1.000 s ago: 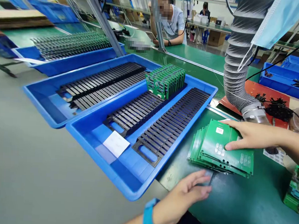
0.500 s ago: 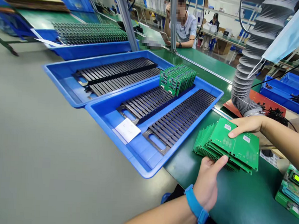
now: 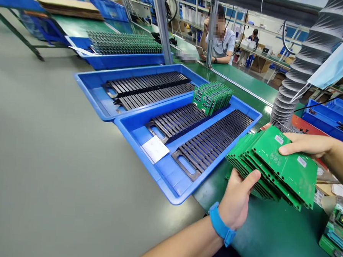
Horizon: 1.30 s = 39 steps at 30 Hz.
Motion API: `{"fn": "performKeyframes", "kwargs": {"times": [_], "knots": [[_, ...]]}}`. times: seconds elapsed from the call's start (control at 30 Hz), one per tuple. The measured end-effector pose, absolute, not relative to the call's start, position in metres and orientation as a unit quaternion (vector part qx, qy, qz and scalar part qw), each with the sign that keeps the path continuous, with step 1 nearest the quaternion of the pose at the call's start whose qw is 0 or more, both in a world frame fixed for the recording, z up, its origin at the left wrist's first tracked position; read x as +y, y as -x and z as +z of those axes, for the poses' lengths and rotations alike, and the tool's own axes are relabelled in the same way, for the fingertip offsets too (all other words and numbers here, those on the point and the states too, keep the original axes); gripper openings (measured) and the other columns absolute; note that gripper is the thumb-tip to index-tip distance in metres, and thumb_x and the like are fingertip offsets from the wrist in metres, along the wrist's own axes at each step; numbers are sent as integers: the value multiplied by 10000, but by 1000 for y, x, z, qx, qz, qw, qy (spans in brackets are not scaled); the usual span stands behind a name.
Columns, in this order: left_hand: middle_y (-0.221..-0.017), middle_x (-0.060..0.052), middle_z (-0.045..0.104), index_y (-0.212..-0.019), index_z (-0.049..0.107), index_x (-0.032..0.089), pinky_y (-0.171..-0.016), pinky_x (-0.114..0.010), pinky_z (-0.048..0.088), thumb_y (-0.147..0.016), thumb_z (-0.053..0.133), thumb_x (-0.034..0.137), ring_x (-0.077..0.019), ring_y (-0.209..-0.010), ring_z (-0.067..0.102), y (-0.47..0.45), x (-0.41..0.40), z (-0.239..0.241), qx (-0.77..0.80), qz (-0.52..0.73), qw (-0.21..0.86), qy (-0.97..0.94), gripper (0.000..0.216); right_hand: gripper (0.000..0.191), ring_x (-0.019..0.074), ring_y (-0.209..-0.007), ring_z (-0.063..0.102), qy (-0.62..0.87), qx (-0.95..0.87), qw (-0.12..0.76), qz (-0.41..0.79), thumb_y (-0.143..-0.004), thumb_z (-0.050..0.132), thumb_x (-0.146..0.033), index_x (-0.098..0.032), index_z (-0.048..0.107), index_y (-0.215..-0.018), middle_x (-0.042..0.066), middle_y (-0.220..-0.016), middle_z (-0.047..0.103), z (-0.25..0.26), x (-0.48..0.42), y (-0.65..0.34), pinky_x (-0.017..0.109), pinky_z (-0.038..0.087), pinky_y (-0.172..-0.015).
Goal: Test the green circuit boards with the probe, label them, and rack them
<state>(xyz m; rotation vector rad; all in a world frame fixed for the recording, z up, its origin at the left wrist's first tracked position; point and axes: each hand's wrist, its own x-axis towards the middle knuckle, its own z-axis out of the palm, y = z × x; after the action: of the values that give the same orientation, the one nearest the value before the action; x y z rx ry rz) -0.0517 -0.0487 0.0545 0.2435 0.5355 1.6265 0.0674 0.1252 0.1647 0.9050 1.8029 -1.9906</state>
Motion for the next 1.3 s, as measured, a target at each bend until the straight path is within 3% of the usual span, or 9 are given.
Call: {"fn": "performKeyframes", "kwargs": {"times": [0.23,0.4,0.5,0.57,0.67,0.87,1.0,1.13,1.3], "knots": [[-1225,-35,648,-1214,586,250,-1034,-347,421,-851,565,521,-237,-1194,550,157,-36,80,336,807,468,-130,453,445,189,-792,697,-236,724,55,-646,-720,730,-463,-162,631,-1032,87,-1021,716,182,107,68,323,566,-786],[-1067,-43,715,-1091,655,222,-893,-348,533,-905,343,590,-231,-1038,649,232,-6,73,434,806,393,-86,517,578,218,-888,629,-321,864,-209,-326,-642,759,-528,-126,565,-1009,90,-985,661,149,110,169,338,497,-801],[-990,-66,729,-1089,646,208,-808,-357,570,-908,334,575,-234,-955,681,259,7,68,485,787,377,-58,515,337,214,-938,590,-279,902,-253,-211,-764,690,-437,-134,601,-880,99,-946,650,134,121,203,317,452,-820],[-950,-83,729,-1089,634,190,-760,-357,584,-910,373,544,-234,-905,693,271,14,66,527,769,361,-37,476,303,193,-855,599,-265,913,-219,-221,-826,624,-421,-138,612,-717,84,-818,653,124,135,216,289,440,-791],[-904,-104,721,-1063,627,161,-694,-362,597,-886,477,506,-238,-826,704,283,24,64,592,730,342,-17,416,478,141,-629,575,-254,887,-166,-350,-858,527,-522,-138,603,-585,30,-608,606,105,164,227,251,435,-667],[-895,-93,696,-1059,609,126,-639,-366,599,-852,610,379,-200,-711,694,297,60,70,697,638,323,-51,327,452,86,-529,554,-280,804,-181,-493,-872,494,-513,-123,672,-728,0,-639,645,62,215,240,198,437,-575],[-1058,-122,657,-1142,569,123,-693,-377,587,-863,591,436,-216,-863,673,301,82,72,764,567,289,-108,420,425,95,-542,583,-291,794,-186,-500,-886,490,-474,-114,693,-791,8,-640,666,50,237,247,208,466,-620],[-1367,-231,440,-1408,327,153,-860,-468,529,-706,668,599,-379,-1221,490,299,82,63,833,488,195,-175,898,399,123,-640,633,-285,794,-190,-502,-864,537,-445,-109,713,-738,34,-679,700,45,251,255,221,479,-707],[-1536,-224,88,-1490,78,165,-1113,-570,149,-723,624,591,-399,-1414,98,298,74,48,865,404,79,-288,1033,382,113,-731,638,-270,802,-198,-494,-905,490,-399,-116,716,-784,49,-815,716,51,263,251,218,463,-757]]}}
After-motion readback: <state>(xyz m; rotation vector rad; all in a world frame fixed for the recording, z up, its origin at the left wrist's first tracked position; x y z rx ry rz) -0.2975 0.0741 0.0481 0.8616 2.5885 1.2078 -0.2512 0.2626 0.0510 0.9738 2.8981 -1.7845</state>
